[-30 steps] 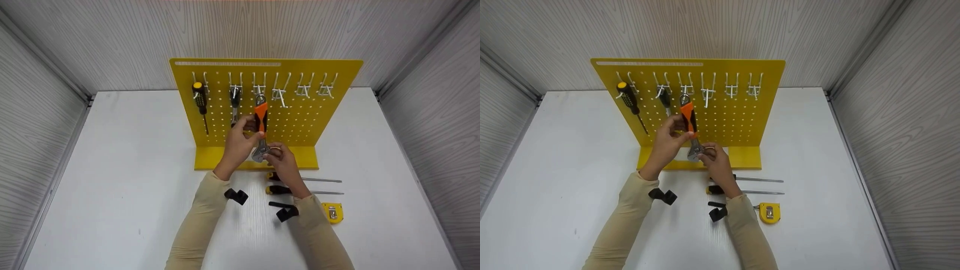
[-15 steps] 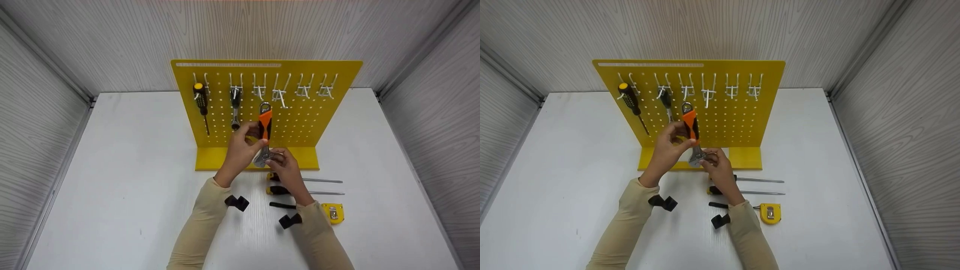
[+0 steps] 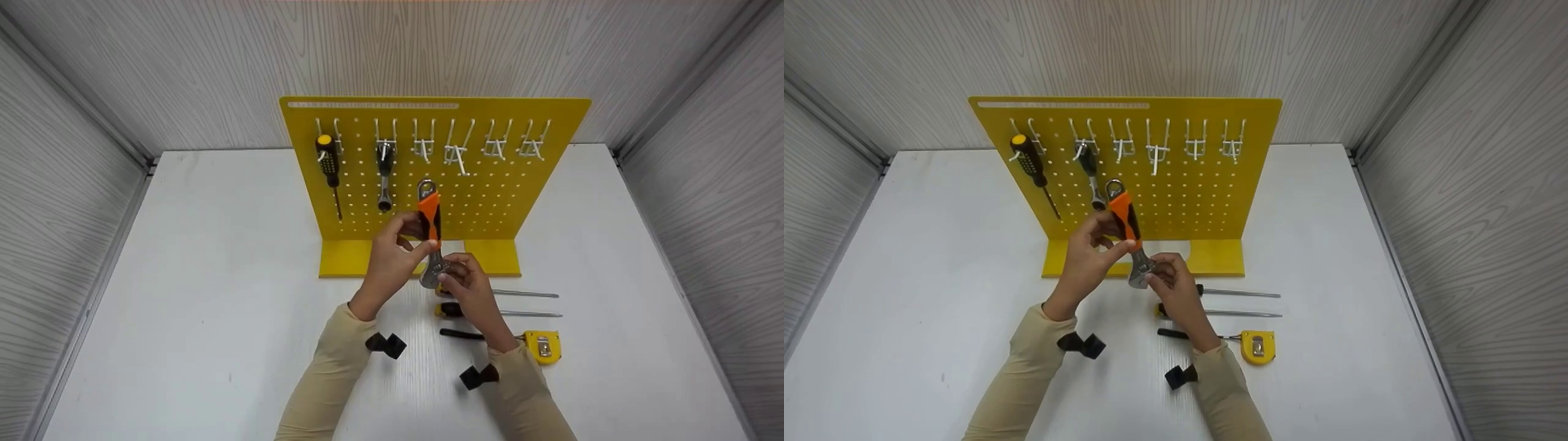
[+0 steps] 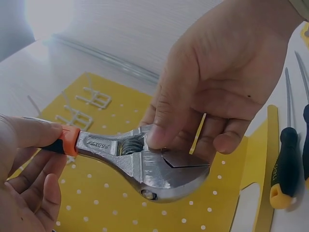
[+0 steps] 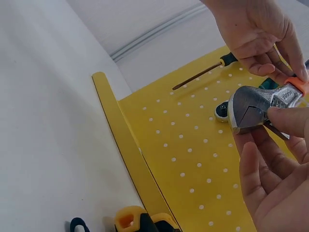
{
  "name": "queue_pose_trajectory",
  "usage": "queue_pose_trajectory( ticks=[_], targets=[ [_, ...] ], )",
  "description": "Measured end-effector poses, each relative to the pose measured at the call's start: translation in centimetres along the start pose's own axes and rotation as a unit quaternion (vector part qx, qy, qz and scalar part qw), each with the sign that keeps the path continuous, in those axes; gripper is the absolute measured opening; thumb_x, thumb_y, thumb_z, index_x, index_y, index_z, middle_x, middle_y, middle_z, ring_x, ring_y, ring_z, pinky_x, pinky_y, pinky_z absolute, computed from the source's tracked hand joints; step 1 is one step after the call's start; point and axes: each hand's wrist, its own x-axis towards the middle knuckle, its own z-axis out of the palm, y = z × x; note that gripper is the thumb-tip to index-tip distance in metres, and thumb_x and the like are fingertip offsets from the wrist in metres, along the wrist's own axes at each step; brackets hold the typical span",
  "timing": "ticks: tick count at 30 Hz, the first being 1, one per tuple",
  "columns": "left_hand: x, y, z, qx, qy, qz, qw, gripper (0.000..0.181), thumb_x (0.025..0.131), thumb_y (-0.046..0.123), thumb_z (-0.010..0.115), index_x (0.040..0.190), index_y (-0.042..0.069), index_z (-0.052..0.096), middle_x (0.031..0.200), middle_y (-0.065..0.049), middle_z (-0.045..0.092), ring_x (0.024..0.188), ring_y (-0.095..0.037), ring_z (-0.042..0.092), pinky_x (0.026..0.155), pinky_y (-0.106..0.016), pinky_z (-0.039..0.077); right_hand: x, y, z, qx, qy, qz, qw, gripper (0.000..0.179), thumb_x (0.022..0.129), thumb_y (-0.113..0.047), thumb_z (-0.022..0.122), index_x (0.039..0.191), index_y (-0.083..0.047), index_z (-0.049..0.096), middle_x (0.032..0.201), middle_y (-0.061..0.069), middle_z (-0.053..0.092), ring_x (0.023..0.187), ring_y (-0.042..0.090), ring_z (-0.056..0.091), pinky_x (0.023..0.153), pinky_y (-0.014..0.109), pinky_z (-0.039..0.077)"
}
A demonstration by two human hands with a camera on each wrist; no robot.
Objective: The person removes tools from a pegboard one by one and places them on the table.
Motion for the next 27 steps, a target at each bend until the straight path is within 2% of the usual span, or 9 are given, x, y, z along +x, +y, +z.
queue_pose_trajectory(
  ticks=[3, 9, 12, 19, 22, 27],
  targets=[
    [-0.5, -0.3, -0.1, -0.013, 0.012, -0.01, 0.9998, 0.04, 0.084, 0.02, 0.075, 0.117, 0.005, 0.059, 0.1, -0.01, 0.068, 0.091, -0.018, 0.062, 0.072, -0.024, 0.046, -0.3, 0.0, 0.1, -0.006, -0.008, -0.006, 0.9999, 0.029, 0.095, -0.008, 0.059, 0.121, -0.001, 0.048, 0.107, 0.002, 0.065, 0.097, 0.013, 0.064, 0.082, 0.034, 0.055],
    [-1.5, -1.6, -1.1, -0.06, 0.031, -0.066, 0.9955, 0.04, 0.082, 0.017, 0.077, 0.115, 0.005, 0.057, 0.102, -0.011, 0.066, 0.09, -0.016, 0.062, 0.072, -0.024, 0.047, -0.9, 0.1, 0.3, -0.022, -0.014, 0.004, 0.9996, 0.031, 0.095, -0.007, 0.058, 0.124, -0.002, 0.051, 0.111, 0.01, 0.062, 0.097, 0.013, 0.064, 0.081, 0.026, 0.055],
    [-1.9, -2.4, -1.7, -0.079, 0.039, -0.082, 0.9927, 0.041, 0.082, 0.016, 0.077, 0.115, 0.004, 0.057, 0.104, -0.013, 0.065, 0.09, -0.017, 0.065, 0.075, -0.025, 0.05, -1.0, 0.3, 0.3, -0.027, -0.016, 0.01, 0.9995, 0.031, 0.095, -0.006, 0.057, 0.126, -0.003, 0.052, 0.111, 0.013, 0.061, 0.094, 0.014, 0.065, 0.08, 0.026, 0.055],
    [-2.6, -3.2, -2.7, -0.112, 0.036, -0.085, 0.9894, 0.045, 0.081, 0.019, 0.078, 0.118, 0.002, 0.058, 0.107, -0.016, 0.067, 0.09, -0.02, 0.069, 0.083, -0.03, 0.056, -1.2, 0.6, 0.7, -0.039, -0.005, 0.014, 0.9991, 0.033, 0.094, -0.008, 0.06, 0.126, -0.003, 0.054, 0.101, 0.01, 0.063, 0.087, 0.012, 0.065, 0.078, 0.024, 0.053],
    [-2.8, -3.5, -3.1, -0.122, 0.038, -0.082, 0.9884, 0.043, 0.082, 0.017, 0.077, 0.118, 0.001, 0.058, 0.107, -0.016, 0.067, 0.09, -0.018, 0.069, 0.083, -0.029, 0.056, -1.3, 0.6, 0.9, -0.026, -0.008, 0.013, 0.9995, 0.034, 0.094, -0.009, 0.061, 0.126, 0.0, 0.053, 0.1, 0.008, 0.065, 0.087, 0.012, 0.066, 0.078, 0.024, 0.054],
    [-3.5, -4.0, -4.0, -0.127, 0.047, -0.095, 0.9862, 0.041, 0.082, 0.013, 0.077, 0.116, 0.002, 0.057, 0.104, -0.014, 0.069, 0.086, -0.017, 0.067, 0.08, -0.027, 0.056, -1.3, 0.9, 1.0, -0.003, -0.02, 0.016, 0.9997, 0.036, 0.094, -0.006, 0.059, 0.127, 0.007, 0.049, 0.099, 0.007, 0.065, 0.084, 0.012, 0.066, 0.074, 0.025, 0.055]
  ],
)
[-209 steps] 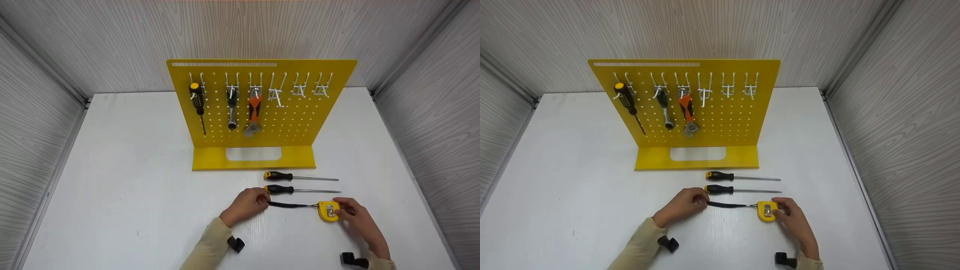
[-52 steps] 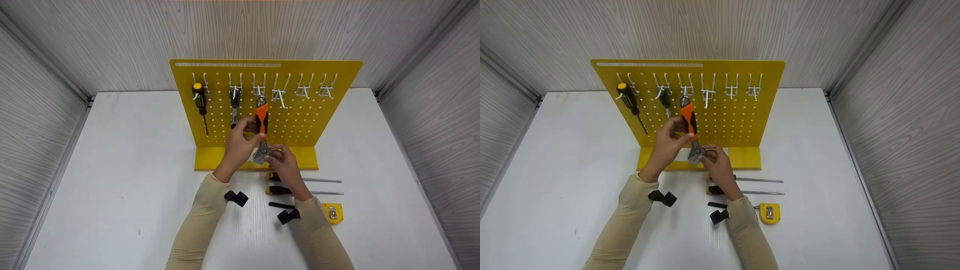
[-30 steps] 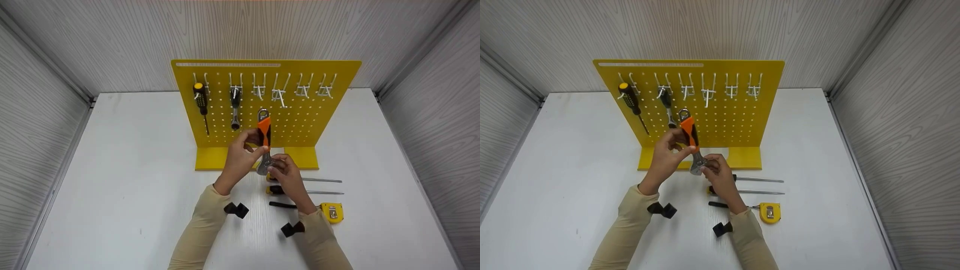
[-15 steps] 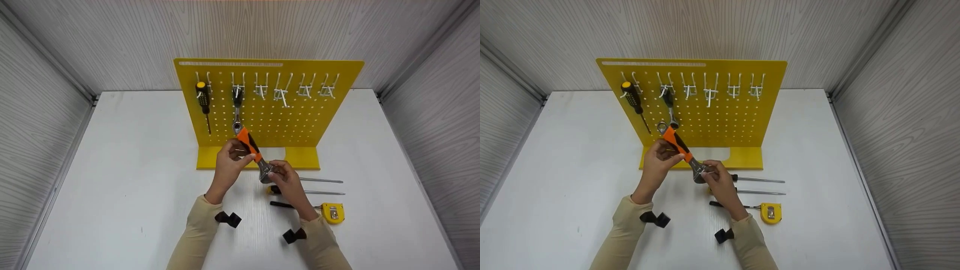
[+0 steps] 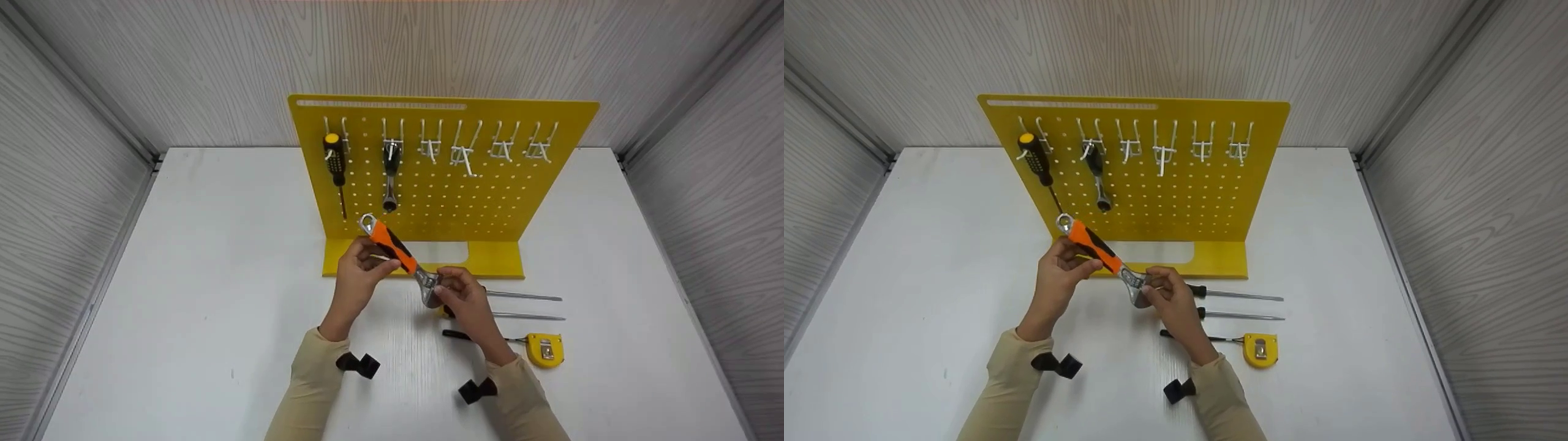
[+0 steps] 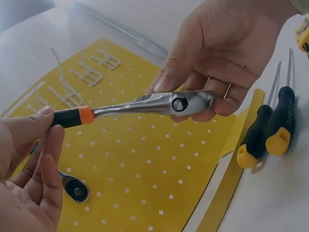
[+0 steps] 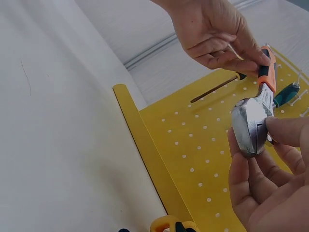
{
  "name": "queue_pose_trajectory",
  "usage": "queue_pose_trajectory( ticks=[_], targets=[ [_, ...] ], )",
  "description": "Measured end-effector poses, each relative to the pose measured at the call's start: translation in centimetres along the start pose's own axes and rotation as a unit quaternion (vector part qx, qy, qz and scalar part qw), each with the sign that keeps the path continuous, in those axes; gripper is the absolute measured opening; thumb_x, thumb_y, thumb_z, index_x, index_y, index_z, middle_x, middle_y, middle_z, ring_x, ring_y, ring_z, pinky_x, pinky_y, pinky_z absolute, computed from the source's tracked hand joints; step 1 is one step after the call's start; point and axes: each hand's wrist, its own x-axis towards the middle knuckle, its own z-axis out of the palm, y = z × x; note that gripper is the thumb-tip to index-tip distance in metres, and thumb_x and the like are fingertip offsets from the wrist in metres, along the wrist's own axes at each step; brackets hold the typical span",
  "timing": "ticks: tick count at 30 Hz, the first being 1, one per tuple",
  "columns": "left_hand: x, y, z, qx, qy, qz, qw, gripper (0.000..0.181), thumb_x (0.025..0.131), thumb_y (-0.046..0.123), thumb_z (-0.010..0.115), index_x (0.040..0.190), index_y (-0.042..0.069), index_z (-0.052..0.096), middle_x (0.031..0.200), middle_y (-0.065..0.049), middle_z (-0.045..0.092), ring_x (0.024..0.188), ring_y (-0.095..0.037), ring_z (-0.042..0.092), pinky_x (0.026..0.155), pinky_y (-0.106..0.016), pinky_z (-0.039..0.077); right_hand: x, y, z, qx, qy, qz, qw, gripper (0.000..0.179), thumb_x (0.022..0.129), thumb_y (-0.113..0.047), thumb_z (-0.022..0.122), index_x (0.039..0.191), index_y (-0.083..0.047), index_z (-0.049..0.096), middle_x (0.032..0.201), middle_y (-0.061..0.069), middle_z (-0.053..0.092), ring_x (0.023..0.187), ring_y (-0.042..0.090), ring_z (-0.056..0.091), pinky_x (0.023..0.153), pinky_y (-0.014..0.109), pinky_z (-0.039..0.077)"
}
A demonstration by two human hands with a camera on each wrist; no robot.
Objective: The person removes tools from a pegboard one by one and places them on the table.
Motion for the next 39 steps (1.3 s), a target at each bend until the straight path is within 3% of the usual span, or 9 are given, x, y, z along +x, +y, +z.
queue_pose_trajectory(
  ticks=[5, 10, 18, 23, 33, 39],
  targets=[
    [-0.5, -0.5, -1.0, 0.011, 0.008, -0.016, 0.9998, 0.043, 0.081, 0.015, 0.078, 0.117, 0.004, 0.057, 0.103, -0.011, 0.07, 0.087, -0.017, 0.066, 0.08, -0.027, 0.054, -0.1, 0.1, 0.2, -0.005, -0.006, 0.004, 1.0, 0.037, 0.094, -0.007, 0.06, 0.127, 0.007, 0.051, 0.099, 0.009, 0.065, 0.081, 0.011, 0.065, 0.072, 0.026, 0.055],
    [-1.0, -1.0, -1.9, -0.013, 0.002, -0.038, 0.9992, 0.051, 0.079, 0.012, 0.079, 0.123, 0.004, 0.054, 0.102, -0.01, 0.07, 0.083, -0.018, 0.067, 0.077, -0.028, 0.057, -0.3, 0.2, 0.4, -0.004, -0.019, 0.004, 0.9998, 0.04, 0.095, -0.01, 0.06, 0.13, 0.007, 0.051, 0.097, 0.013, 0.065, 0.077, 0.012, 0.066, 0.073, 0.029, 0.056],
    [-1.9, -2.3, -2.9, -0.039, 0.017, -0.076, 0.9962, 0.045, 0.08, 0.002, 0.075, 0.12, 0.003, 0.053, 0.097, -0.008, 0.069, 0.068, -0.017, 0.065, 0.07, -0.028, 0.056, -0.2, 0.9, 0.5, -0.036, -0.025, 0.022, 0.9988, 0.04, 0.094, -0.016, 0.062, 0.13, 0.0, 0.056, 0.098, 0.013, 0.066, 0.079, 0.012, 0.066, 0.072, 0.026, 0.056],
    [-2.3, -2.9, -3.3, -0.016, 0.027, -0.101, 0.9944, 0.048, 0.079, 0.006, 0.076, 0.12, 0.004, 0.052, 0.095, -0.007, 0.068, 0.063, -0.015, 0.063, 0.067, -0.029, 0.053, 0.0, 1.2, 0.6, -0.047, -0.051, 0.044, 0.9966, 0.044, 0.093, -0.017, 0.064, 0.132, -0.002, 0.055, 0.102, 0.013, 0.066, 0.082, 0.012, 0.066, 0.076, 0.031, 0.057],
    [-3.2, -3.4, -4.3, 0.023, 0.047, -0.12, 0.9913, 0.05, 0.077, 0.011, 0.08, 0.117, 0.005, 0.051, 0.097, -0.009, 0.068, 0.061, -0.015, 0.061, 0.064, -0.032, 0.052, 0.0, 0.7, 0.8, -0.156, -0.11, 0.058, 0.9798, 0.063, 0.085, -0.012, 0.072, 0.143, -0.017, 0.047, 0.116, 0.012, 0.059, 0.09, 0.019, 0.049, 0.075, 0.026, 0.043],
    [-3.6, -3.6, -5.1, 0.02, 0.039, -0.116, 0.9923, 0.051, 0.079, 0.009, 0.078, 0.121, 0.003, 0.05, 0.096, -0.01, 0.068, 0.063, -0.015, 0.062, 0.066, -0.028, 0.055, -0.2, 0.9, 1.2, -0.193, -0.122, 0.058, 0.9717, 0.068, 0.084, -0.012, 0.072, 0.145, -0.02, 0.043, 0.114, 0.008, 0.06, 0.089, 0.019, 0.051, 0.074, 0.026, 0.044]
  ],
)
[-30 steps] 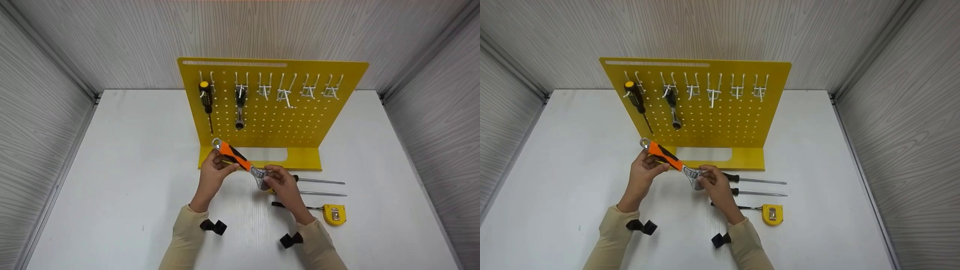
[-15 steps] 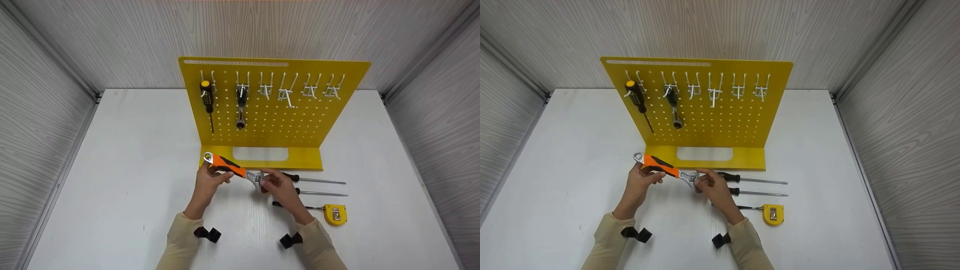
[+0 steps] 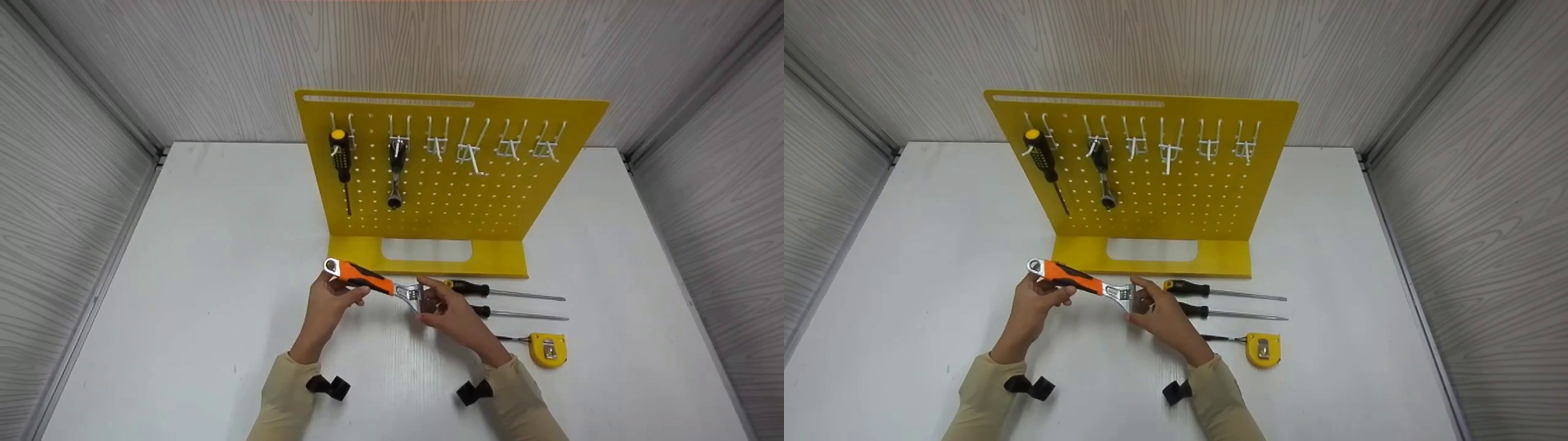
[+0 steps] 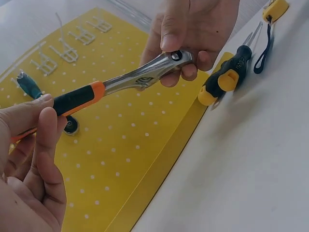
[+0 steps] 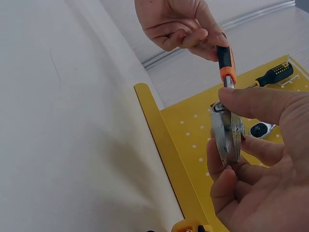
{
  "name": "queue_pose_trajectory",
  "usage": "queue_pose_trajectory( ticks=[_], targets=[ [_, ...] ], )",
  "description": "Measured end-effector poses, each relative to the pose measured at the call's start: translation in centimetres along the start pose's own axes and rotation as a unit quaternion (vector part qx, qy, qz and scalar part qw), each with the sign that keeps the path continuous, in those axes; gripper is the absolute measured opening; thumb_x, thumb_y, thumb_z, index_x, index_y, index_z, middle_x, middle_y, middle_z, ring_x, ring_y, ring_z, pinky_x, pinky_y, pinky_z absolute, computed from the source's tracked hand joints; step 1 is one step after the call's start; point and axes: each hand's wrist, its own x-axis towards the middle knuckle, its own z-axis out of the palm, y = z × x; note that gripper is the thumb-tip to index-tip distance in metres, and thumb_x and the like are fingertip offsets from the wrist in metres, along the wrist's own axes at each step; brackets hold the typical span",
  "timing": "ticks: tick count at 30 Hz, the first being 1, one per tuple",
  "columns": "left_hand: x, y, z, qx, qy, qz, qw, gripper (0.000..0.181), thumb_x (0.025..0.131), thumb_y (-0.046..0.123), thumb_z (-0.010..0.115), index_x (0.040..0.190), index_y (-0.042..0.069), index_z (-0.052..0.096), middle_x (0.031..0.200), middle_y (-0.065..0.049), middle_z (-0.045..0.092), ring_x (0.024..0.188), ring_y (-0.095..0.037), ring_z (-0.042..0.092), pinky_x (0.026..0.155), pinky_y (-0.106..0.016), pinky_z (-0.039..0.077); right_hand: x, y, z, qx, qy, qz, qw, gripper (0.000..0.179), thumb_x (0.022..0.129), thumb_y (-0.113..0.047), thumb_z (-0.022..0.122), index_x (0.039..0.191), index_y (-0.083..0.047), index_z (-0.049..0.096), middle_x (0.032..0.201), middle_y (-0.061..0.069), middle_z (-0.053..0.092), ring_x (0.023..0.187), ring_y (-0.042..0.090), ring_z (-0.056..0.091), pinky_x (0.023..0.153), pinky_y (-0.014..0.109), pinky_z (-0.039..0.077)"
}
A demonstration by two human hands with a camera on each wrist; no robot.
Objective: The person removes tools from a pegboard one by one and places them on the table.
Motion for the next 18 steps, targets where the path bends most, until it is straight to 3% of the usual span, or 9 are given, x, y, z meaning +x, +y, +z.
queue_pose_trajectory(
  ticks=[5, 13, 18],
  targets=[
    [-0.2, -0.1, -1.2, 0.006, -0.016, 0.001, 0.9999, 0.056, 0.079, 0.007, 0.078, 0.127, 0.003, 0.051, 0.099, -0.011, 0.067, 0.065, -0.015, 0.063, 0.068, -0.025, 0.055, 0.0, 0.0, 0.1, -0.01, -0.009, -0.001, 0.9999, 0.068, 0.085, -0.012, 0.071, 0.146, -0.016, 0.042, 0.112, 0.009, 0.061, 0.089, 0.019, 0.052, 0.073, 0.025, 0.045],
    [0.1, -0.5, -3.2, 0.135, 0.007, -0.001, 0.9909, 0.047, 0.071, 0.018, 0.086, 0.112, 0.01, 0.063, 0.092, -0.006, 0.062, 0.076, -0.016, 0.049, 0.062, -0.022, 0.04, 0.4, 0.5, 0.5, -0.039, -0.024, -0.02, 0.9987, 0.067, 0.084, -0.009, 0.07, 0.145, -0.007, 0.042, 0.106, 0.013, 0.062, 0.088, 0.017, 0.054, 0.074, 0.023, 0.045],
    [0.3, -1.0, -3.8, 0.156, 0.004, -0.014, 0.9877, 0.05, 0.069, 0.017, 0.087, 0.112, 0.01, 0.064, 0.108, -0.01, 0.064, 0.088, -0.019, 0.054, 0.071, -0.021, 0.047, 0.6, 0.9, 0.7, -0.056, -0.026, -0.024, 0.9978, 0.067, 0.084, -0.007, 0.068, 0.145, -0.007, 0.042, 0.105, 0.011, 0.061, 0.086, 0.016, 0.053, 0.072, 0.023, 0.047]
  ],
)
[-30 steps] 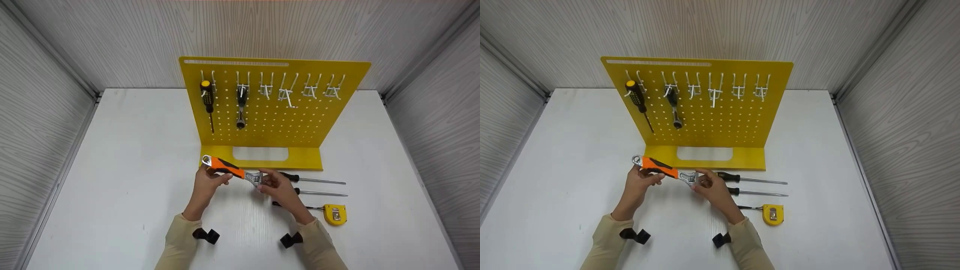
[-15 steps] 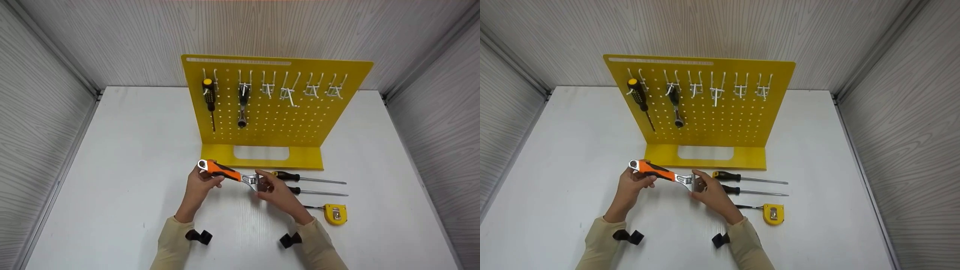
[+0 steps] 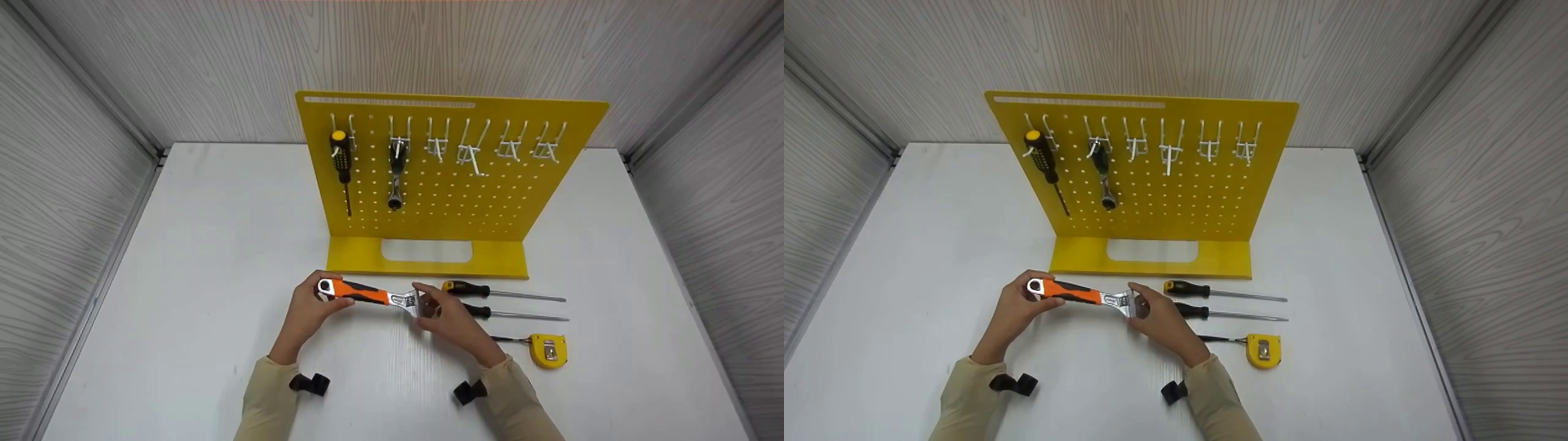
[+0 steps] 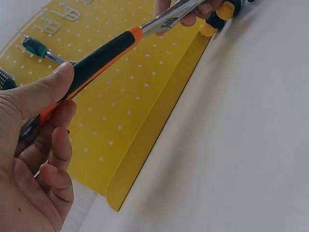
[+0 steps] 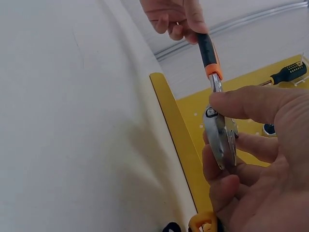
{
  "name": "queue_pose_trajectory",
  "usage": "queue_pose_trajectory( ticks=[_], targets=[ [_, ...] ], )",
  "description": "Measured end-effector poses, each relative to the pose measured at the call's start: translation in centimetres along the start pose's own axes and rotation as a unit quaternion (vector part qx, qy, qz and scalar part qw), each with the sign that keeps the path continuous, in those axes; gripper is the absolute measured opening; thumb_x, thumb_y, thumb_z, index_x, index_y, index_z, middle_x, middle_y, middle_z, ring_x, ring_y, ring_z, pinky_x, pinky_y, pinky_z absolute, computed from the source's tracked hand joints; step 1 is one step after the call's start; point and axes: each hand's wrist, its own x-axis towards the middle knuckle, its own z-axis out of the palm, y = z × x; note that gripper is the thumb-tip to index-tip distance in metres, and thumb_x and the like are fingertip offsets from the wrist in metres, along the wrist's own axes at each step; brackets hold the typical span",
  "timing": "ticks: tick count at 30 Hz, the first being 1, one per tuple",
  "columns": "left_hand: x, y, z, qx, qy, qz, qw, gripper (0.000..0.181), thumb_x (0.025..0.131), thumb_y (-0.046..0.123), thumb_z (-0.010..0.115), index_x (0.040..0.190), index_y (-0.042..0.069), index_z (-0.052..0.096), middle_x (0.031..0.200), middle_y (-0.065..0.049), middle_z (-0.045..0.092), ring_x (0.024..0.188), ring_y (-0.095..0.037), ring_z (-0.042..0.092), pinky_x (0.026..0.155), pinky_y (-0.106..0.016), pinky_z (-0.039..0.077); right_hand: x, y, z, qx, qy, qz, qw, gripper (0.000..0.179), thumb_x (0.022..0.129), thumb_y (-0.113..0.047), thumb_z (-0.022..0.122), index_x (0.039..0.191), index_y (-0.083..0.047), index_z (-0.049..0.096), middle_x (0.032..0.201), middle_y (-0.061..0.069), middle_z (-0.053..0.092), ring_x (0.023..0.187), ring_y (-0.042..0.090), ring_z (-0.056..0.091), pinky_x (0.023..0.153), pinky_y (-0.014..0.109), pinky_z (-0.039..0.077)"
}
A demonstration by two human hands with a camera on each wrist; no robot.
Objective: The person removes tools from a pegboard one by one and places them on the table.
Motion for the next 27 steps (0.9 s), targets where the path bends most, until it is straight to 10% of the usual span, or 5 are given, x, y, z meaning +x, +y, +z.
queue_pose_trajectory(
  ticks=[9, 21, 27],
  targets=[
    [0.3, -0.8, -0.3, 0.125, 0.017, 0.019, 0.9919, 0.042, 0.066, 0.021, 0.089, 0.102, 0.015, 0.067, 0.102, -0.009, 0.062, 0.092, -0.022, 0.055, 0.085, -0.034, 0.045, 0.5, -0.8, -0.4, -0.041, -0.021, -0.01, 0.9989, 0.067, 0.084, -0.003, 0.064, 0.146, -0.004, 0.039, 0.097, 0.006, 0.06, 0.083, 0.014, 0.052, 0.07, 0.023, 0.047],
    [0.2, -1.4, -0.4, 0.3, 0.043, 0.095, 0.9482, 0.045, 0.065, 0.03, 0.088, 0.102, 0.012, 0.071, 0.096, -0.006, 0.065, 0.085, -0.019, 0.053, 0.076, -0.037, 0.049, 1.2, -1.3, 0.3, -0.171, -0.011, -0.011, 0.9852, 0.066, 0.082, -0.005, 0.066, 0.145, -0.006, 0.043, 0.08, 0.001, 0.053, 0.073, 0.01, 0.045, 0.064, 0.025, 0.039],
    [0.6, -1.6, -0.4, 0.331, 0.046, 0.124, 0.9344, 0.044, 0.065, 0.032, 0.087, 0.1, 0.011, 0.071, 0.092, -0.007, 0.066, 0.084, -0.021, 0.056, 0.074, -0.038, 0.05, 1.5, -1.3, 0.7, -0.252, 0.009, -0.027, 0.9674, 0.065, 0.083, -0.009, 0.068, 0.144, -0.007, 0.045, 0.085, 0.006, 0.059, 0.089, 0.025, 0.058, 0.082, 0.039, 0.047]
  ],
)
